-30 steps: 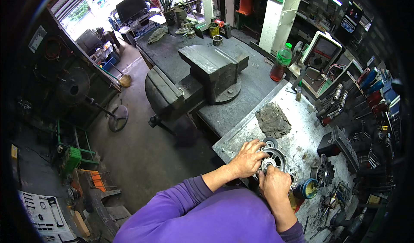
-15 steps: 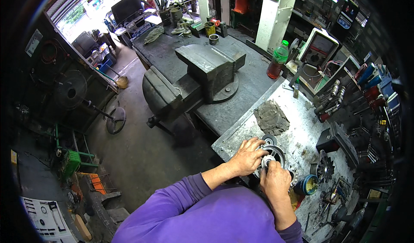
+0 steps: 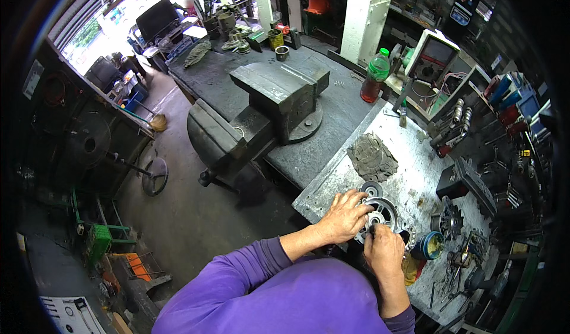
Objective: The person cleans a small metal bearing, applies grease to it, and inserts it into a circular metal housing. They then use a hammer to tap the bearing into place and continue assembling additional components onto the housing.
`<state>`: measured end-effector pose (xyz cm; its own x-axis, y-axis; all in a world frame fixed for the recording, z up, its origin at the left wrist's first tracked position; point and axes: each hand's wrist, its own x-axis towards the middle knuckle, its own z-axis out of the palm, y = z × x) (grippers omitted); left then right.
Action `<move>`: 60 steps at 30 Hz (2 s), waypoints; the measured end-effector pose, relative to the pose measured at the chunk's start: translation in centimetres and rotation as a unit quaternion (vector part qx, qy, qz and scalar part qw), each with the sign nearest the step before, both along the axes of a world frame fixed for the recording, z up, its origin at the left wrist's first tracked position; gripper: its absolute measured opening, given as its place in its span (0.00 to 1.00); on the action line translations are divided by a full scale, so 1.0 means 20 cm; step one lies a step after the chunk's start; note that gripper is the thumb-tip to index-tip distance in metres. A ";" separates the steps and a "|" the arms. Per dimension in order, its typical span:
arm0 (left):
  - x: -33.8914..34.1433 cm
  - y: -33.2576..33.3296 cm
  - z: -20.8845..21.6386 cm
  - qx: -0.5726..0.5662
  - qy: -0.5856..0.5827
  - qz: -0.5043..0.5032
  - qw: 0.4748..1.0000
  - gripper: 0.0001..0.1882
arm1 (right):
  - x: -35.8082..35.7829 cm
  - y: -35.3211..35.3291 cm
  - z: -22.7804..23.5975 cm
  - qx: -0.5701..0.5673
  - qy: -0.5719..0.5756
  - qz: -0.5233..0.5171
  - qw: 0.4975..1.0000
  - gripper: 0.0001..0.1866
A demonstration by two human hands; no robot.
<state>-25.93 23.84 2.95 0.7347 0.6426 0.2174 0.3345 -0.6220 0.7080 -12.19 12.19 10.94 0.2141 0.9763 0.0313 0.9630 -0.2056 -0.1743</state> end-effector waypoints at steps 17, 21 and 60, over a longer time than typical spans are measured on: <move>-0.02 -0.07 0.24 0.208 0.020 0.072 0.975 0.22 | 0.28 -0.27 0.06 0.133 0.096 0.011 0.986 0.13; 0.10 -0.13 0.30 0.254 0.115 0.027 0.960 0.15 | 0.56 -0.61 0.00 0.147 0.174 -0.091 0.969 0.12; 0.28 -0.39 0.37 0.143 0.259 0.213 0.931 0.09 | 1.70 -1.61 -0.45 0.182 0.298 -0.492 0.798 0.09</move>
<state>-20.29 15.97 10.42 0.4803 0.8700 0.1112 0.8448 -0.4930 0.2082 21.81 -19.95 1.93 0.9537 0.2763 -0.1189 0.0909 -0.6414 -0.7618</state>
